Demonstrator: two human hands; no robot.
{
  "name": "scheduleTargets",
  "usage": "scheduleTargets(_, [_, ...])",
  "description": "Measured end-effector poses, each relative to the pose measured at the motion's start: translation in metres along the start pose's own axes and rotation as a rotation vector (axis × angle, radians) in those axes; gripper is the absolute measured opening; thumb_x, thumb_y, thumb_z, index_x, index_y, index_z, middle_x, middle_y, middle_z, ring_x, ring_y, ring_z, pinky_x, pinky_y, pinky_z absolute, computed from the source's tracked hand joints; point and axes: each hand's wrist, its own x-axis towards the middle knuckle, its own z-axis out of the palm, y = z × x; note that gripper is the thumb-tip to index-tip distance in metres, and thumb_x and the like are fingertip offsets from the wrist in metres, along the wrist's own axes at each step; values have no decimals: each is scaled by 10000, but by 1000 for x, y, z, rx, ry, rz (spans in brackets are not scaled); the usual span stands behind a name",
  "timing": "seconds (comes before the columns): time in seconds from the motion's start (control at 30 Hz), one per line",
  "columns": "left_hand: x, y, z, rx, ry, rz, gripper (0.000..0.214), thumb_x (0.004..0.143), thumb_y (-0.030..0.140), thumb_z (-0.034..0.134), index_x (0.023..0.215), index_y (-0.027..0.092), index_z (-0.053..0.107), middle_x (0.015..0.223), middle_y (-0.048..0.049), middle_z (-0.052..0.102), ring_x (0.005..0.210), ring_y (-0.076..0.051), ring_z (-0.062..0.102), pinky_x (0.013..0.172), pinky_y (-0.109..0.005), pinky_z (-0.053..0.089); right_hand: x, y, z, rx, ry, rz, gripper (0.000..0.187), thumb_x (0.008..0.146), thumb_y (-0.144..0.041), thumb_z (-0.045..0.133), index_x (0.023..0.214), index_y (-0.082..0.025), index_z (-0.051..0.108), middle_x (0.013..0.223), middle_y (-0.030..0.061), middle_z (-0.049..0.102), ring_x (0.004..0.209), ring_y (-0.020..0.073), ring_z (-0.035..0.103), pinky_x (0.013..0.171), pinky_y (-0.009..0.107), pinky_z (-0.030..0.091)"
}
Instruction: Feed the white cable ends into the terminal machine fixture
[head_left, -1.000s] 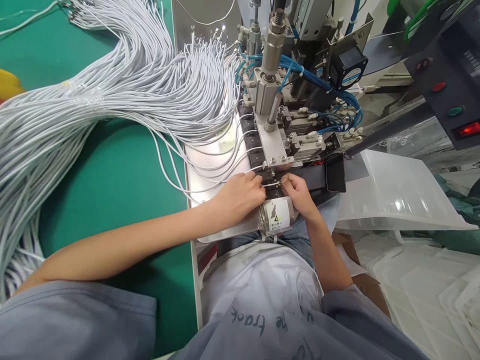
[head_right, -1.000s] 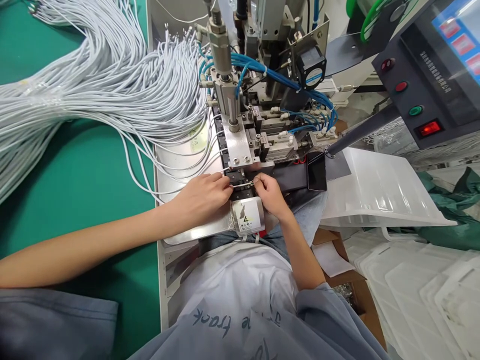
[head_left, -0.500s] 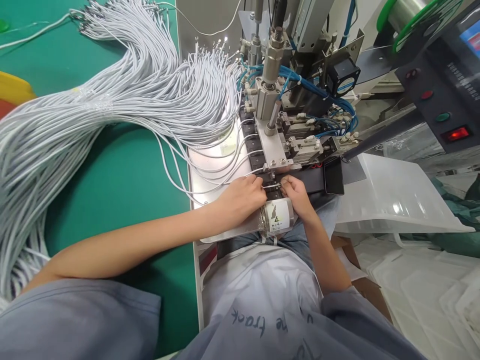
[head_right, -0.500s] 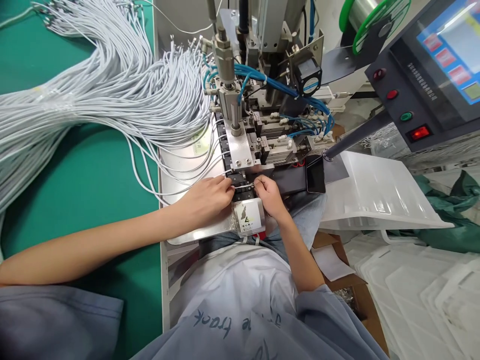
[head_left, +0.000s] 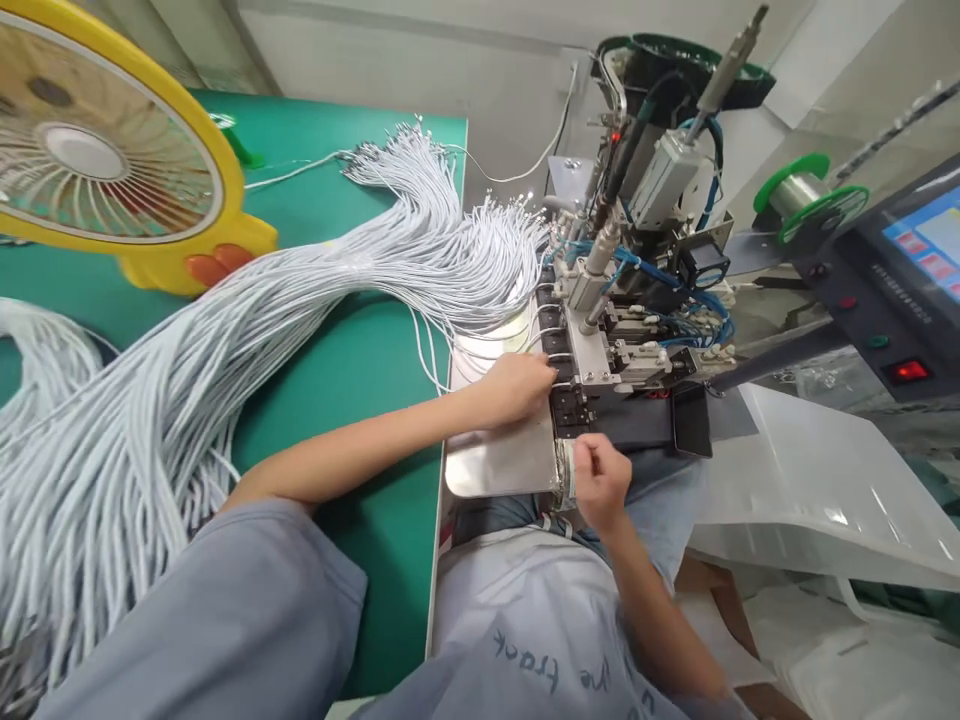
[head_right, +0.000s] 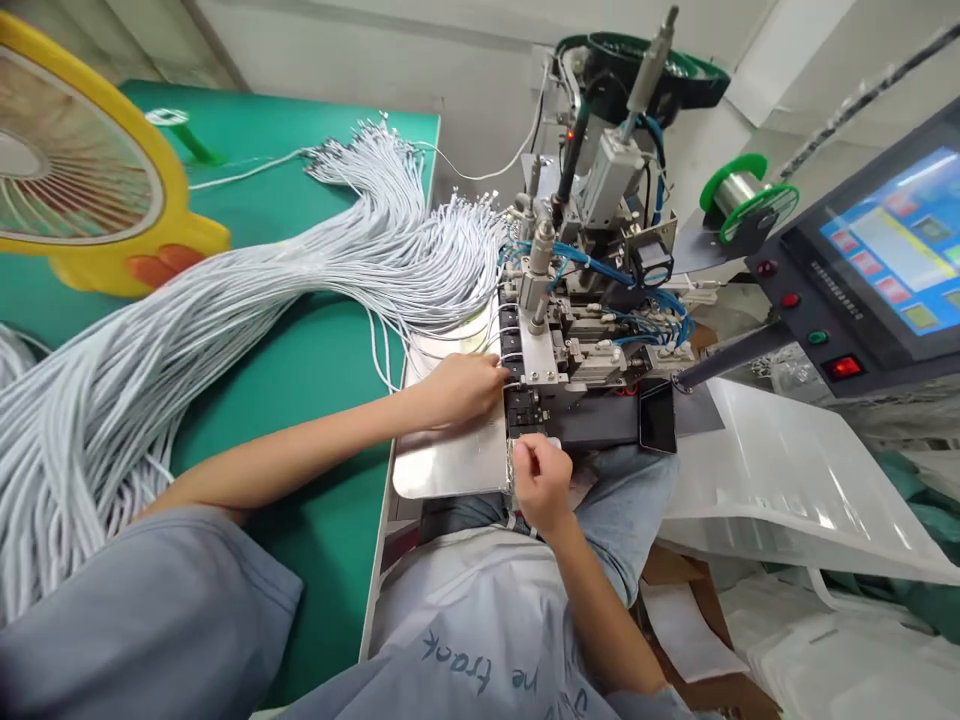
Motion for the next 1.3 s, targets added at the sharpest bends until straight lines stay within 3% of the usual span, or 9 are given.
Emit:
scheduleTargets(0.1, [10, -35, -7, 63, 189, -142, 295, 840, 169, 434, 1081, 134, 601, 1212, -155, 552, 1114, -278, 520, 888, -403, 418, -7, 2, 11, -98, -10, -128, 175, 835, -157, 495, 667, -170, 542, 485, -63, 393, 408, 66, 340, 431, 216, 275])
scheduleTargets(0.2, [18, -67, -4, 43, 209, -358, 694, 786, 361, 566, 1392, 111, 340, 1490, -161, 270, 1361, -352, 226, 1098, -519, 189, -9, 6, 14, -113, 40, -127, 166, 839, -150, 497, 685, -163, 558, 468, -72, 357, 387, 62, 306, 409, 211, 260])
scheduleTargets(0.3, [30, -85, 5, -43, 134, -535, 847, 794, 481, 529, 1444, 48, 204, 1500, -187, 237, 1388, -350, 168, 1128, -507, 119, -11, 9, 15, -117, 55, -130, 161, 839, -162, 506, 693, -159, 573, 460, -75, 340, 382, 63, 302, 402, 205, 265])
scheduleTargets(0.53, [74, -108, 2, -74, 116, -599, 990, 765, 485, 574, 1472, 54, 31, 1482, -219, 249, 1380, -346, 201, 1114, -471, 185, -11, 7, 18, -149, 74, -121, 183, 838, -190, 511, 668, -156, 569, 450, -84, 292, 379, 61, 276, 395, 200, 254])
scheduleTargets(0.67, [95, -122, -7, -77, 94, -621, 933, 793, 418, 554, 1466, 24, 43, 1448, -251, 290, 1359, -369, 235, 1093, -503, 206, -9, 5, 20, -167, 83, -120, 199, 843, -193, 502, 655, -156, 556, 455, -91, 257, 380, 60, 257, 391, 202, 238])
scheduleTargets(0.9, [117, -145, -10, -61, 89, -632, 683, 872, 146, 388, 1468, 37, 73, 1438, -238, 313, 1380, -340, 201, 1101, -563, 140, -6, 1, 20, -189, 122, -117, 211, 835, -196, 494, 635, -162, 552, 450, -93, 251, 384, 64, 263, 405, 204, 253])
scheduleTargets(1.0, [123, -156, -13, -49, 83, -674, 655, 879, 153, 438, 1456, 43, 149, 1415, -253, 338, 1356, -358, 247, 1073, -592, 199, -4, 1, 20, -178, 109, -112, 219, 842, -194, 484, 634, -165, 543, 445, -93, 257, 380, 67, 271, 406, 210, 246])
scheduleTargets(1.17, [131, -162, -24, 9, 110, -746, 423, 892, 350, 529, 1268, 165, 470, 1292, -108, 487, 1154, -243, 502, 961, -489, 438, -3, 3, 22, -178, 71, -113, 223, 861, -205, 461, 663, -168, 554, 445, -83, 309, 381, 77, 307, 418, 220, 247])
scheduleTargets(1.3, [134, -153, -37, 43, 120, -766, 370, 895, 342, 531, 1209, 147, 506, 1208, -97, 536, 1043, -199, 560, 874, -422, 498, -1, 3, 23, -221, 70, -118, 234, 858, -191, 452, 647, -170, 552, 453, -70, 348, 396, 83, 351, 448, 232, 256])
